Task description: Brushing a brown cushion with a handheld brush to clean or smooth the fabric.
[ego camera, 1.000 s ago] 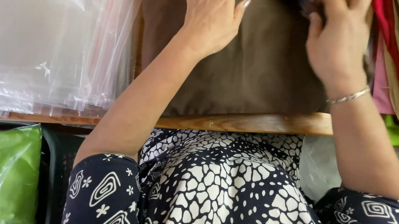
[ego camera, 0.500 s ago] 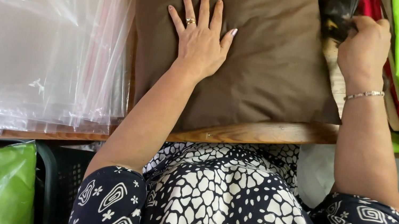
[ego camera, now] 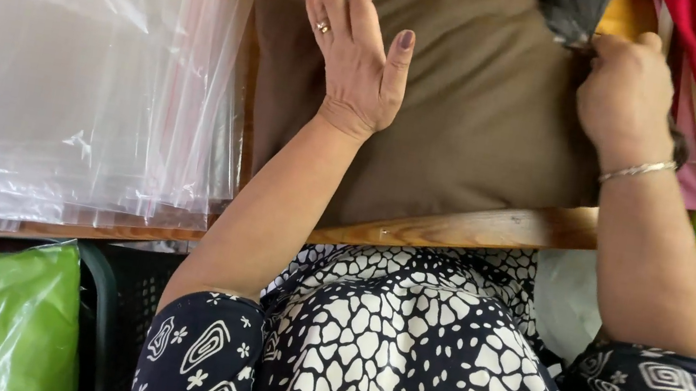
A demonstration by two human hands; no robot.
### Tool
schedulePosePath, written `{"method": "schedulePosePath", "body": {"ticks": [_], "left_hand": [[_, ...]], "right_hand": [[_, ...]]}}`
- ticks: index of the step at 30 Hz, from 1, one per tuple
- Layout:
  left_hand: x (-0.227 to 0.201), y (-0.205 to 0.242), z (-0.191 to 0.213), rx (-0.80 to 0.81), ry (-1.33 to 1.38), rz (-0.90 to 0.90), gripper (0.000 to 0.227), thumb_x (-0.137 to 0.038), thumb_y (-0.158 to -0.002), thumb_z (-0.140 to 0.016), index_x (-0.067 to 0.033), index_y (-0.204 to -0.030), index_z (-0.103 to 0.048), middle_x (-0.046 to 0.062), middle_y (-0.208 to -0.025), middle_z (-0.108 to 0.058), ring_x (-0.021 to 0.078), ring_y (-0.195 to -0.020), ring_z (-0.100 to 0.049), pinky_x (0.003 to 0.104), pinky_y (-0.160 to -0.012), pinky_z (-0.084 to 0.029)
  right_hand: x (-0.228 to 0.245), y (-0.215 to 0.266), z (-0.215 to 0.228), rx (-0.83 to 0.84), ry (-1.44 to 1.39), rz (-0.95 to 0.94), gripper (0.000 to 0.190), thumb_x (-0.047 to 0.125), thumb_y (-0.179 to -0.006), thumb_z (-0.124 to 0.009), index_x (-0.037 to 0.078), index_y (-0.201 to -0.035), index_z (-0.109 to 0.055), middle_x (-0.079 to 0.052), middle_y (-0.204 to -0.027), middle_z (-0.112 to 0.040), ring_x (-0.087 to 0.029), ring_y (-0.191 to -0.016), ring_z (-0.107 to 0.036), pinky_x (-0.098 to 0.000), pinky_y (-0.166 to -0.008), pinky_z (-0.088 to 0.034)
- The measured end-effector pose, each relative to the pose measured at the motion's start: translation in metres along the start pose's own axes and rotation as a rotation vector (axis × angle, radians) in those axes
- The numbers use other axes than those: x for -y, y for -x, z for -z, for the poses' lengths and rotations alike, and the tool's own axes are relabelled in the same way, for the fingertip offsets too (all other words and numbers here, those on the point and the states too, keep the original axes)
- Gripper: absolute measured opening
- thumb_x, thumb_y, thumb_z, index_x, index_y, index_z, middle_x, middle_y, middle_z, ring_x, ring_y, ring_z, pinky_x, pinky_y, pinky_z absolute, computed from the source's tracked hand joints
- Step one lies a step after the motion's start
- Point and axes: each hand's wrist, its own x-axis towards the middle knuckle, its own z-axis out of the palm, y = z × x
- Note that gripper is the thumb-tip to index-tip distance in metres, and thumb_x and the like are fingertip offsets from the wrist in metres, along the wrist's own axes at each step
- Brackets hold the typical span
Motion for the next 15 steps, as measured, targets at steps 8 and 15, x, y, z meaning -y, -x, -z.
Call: {"method": "schedulePosePath", "body": {"ticks": [8,15], "left_hand": [[0.003,-0.004,-0.001,0.033,0.02,0.024,0.078,-0.066,-0.096,-0.018,-0.0133,-0.153,-0.017,0.009,-0.162,0.005,0.0348,-0.156,0.005,0.059,-0.13,0.0],[0.0,-0.003,0.004,-0.019,-0.003,0.039,0.076,-0.065,-0.096,-0.017,-0.014,-0.153,-0.02,0.009,-0.163,0.004,0.0356,-0.157,0.002,0.064,-0.129,-0.004]], "right_hand": [[0.113,0.049,0.083,-0.204,-0.185,0.286,0.026,-0.003,-0.092,-0.047,0.004,-0.114,-0.059,-0.017,-0.093,-0.042,-0.037,-0.052,-0.048,-0.0463,-0.041,-0.046],[0.105,0.053,0.036,0.128,-0.005,0.224,0.012,0.003,-0.087,-0.044,0.008,-0.097,-0.05,-0.017,-0.091,-0.046,-0.044,-0.057,-0.057,-0.0543,-0.042,-0.046]]}}
